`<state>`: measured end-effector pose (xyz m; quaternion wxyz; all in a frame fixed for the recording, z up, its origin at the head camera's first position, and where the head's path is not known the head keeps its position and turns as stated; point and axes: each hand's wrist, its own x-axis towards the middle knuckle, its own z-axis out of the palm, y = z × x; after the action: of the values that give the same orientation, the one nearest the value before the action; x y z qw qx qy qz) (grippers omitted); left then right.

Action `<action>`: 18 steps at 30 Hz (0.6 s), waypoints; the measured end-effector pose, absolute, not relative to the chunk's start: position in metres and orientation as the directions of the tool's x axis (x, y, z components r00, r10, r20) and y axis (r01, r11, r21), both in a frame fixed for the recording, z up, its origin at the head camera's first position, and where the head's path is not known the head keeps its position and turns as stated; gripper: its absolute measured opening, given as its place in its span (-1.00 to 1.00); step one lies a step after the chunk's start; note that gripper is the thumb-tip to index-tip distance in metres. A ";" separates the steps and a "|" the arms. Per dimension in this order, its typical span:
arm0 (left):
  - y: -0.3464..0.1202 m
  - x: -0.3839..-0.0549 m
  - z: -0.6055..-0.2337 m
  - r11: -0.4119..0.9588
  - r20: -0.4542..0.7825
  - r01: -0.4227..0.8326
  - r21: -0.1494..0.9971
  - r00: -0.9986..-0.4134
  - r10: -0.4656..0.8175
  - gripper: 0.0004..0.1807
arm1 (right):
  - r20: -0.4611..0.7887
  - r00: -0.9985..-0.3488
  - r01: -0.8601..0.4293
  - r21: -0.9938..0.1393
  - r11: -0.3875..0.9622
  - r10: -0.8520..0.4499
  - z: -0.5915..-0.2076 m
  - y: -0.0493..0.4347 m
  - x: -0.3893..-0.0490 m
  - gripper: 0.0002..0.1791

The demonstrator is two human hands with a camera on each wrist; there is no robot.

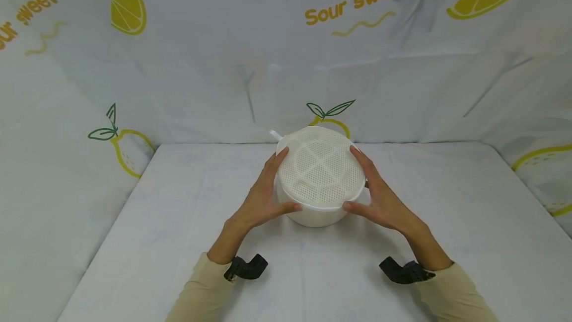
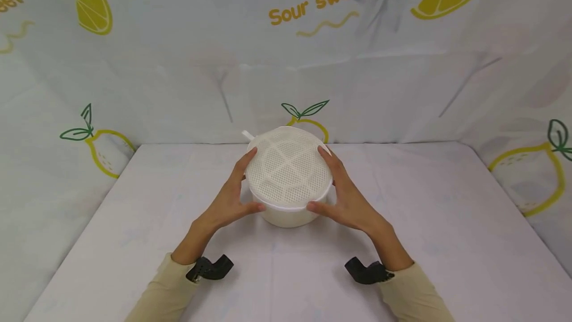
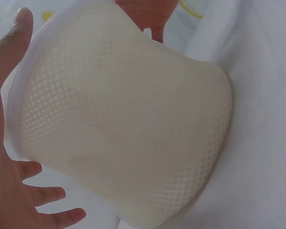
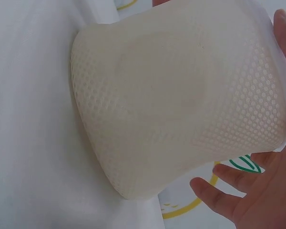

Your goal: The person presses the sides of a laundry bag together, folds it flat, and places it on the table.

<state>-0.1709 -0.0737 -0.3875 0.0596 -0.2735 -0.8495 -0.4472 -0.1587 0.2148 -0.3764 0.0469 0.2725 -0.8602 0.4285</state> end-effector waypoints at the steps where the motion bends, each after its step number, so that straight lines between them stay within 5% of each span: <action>1: -0.072 -0.171 -0.388 0.451 0.342 0.511 0.732 -0.848 0.406 0.24 | 0.310 -0.848 -0.506 -0.712 0.486 -0.429 -0.377 0.214 -0.159 0.16; 9: -0.063 -0.169 -0.392 0.428 0.366 0.507 0.748 -0.853 0.372 0.23 | 0.314 -0.847 -0.514 -0.690 0.510 -0.428 -0.377 0.209 -0.158 -0.07; 18: -0.060 -0.167 -0.391 0.459 0.362 0.505 0.731 -0.857 0.367 0.22 | 0.280 -0.875 -0.473 -0.670 0.572 -0.395 -0.375 0.205 -0.155 -0.10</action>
<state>-0.1674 -0.0603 -0.3913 0.0763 -0.2563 -0.8506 -0.4527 -0.1545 0.2053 -0.3749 0.0495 0.2452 -0.8852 0.3924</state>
